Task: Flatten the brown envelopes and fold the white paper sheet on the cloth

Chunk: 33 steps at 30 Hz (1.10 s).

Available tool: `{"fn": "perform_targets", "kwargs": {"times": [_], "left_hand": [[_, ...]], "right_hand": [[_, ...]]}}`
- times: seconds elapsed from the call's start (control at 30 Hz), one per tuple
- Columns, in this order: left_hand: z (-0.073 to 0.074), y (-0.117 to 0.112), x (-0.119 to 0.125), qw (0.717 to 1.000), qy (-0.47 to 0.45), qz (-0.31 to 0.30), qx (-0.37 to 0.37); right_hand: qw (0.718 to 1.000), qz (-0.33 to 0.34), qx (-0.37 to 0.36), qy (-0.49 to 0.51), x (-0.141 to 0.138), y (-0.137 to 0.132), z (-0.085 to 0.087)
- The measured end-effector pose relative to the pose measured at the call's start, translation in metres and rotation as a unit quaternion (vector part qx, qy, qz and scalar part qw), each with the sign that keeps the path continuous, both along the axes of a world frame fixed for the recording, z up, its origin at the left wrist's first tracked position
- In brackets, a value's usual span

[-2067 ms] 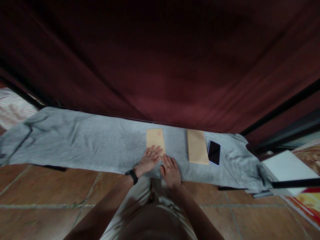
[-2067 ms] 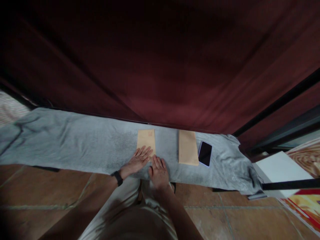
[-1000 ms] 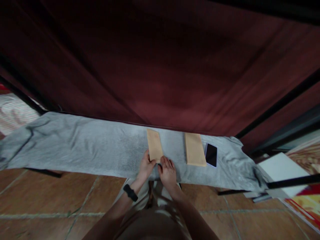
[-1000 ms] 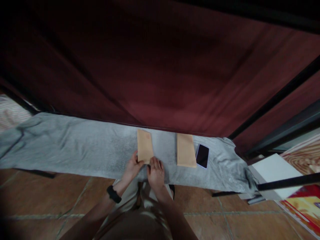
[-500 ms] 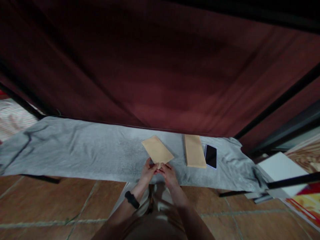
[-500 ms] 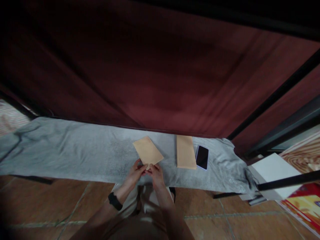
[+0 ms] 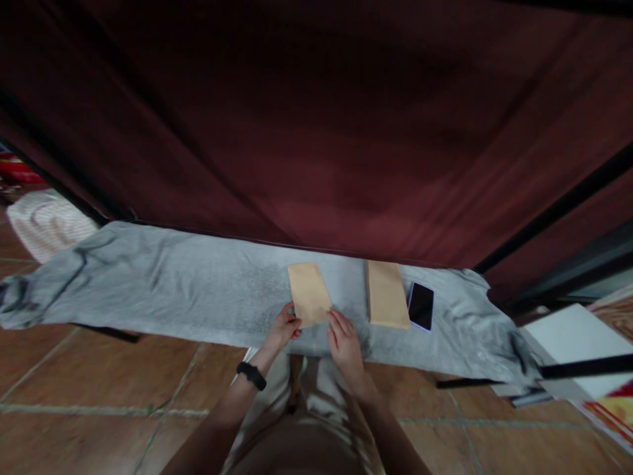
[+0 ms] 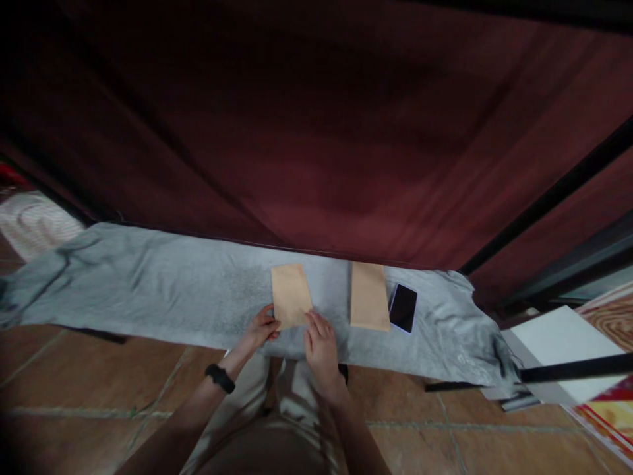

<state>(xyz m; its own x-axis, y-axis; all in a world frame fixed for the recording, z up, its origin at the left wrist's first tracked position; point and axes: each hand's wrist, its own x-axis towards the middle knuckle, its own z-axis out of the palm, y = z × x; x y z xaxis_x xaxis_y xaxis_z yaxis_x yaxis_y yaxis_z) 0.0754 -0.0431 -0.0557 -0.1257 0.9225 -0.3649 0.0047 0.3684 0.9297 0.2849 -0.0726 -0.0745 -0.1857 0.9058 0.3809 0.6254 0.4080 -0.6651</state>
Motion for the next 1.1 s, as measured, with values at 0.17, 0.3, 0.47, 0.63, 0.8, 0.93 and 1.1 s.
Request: {"fn": "perform_targets", "kwargs": {"times": [0.17, 0.3, 0.47, 0.63, 0.8, 0.93, 1.1], "left_hand": [[0.007, 0.003, -0.004, 1.000, 0.006, -0.020, -0.021], [0.011, 0.000, -0.004, 1.000, 0.003, -0.020, -0.015], [0.007, -0.001, -0.002, 1.000, -0.001, -0.009, -0.009], [-0.001, -0.005, 0.002, 1.000, -0.007, 0.008, 0.007], [-0.008, -0.018, 0.014, 0.998, -0.030, 0.058, 0.006], [-0.008, -0.023, 0.026, 0.995, -0.049, 0.086, -0.004], [-0.009, -0.021, 0.031, 0.996, -0.039, 0.078, -0.007]], "right_hand": [[0.979, 0.050, 0.076, -0.182, -0.003, -0.005, -0.003], [0.976, 0.059, 0.082, -0.191, -0.008, -0.005, -0.006], [0.981, 0.061, 0.071, -0.173, -0.006, -0.001, -0.004], [0.986, 0.048, 0.045, -0.151, -0.019, 0.016, 0.001], [0.981, 0.064, 0.051, -0.176, -0.032, 0.024, -0.003], [0.982, 0.052, 0.040, -0.179, -0.032, 0.031, -0.009], [0.978, 0.048, 0.056, -0.196, -0.033, 0.036, -0.015]]}}
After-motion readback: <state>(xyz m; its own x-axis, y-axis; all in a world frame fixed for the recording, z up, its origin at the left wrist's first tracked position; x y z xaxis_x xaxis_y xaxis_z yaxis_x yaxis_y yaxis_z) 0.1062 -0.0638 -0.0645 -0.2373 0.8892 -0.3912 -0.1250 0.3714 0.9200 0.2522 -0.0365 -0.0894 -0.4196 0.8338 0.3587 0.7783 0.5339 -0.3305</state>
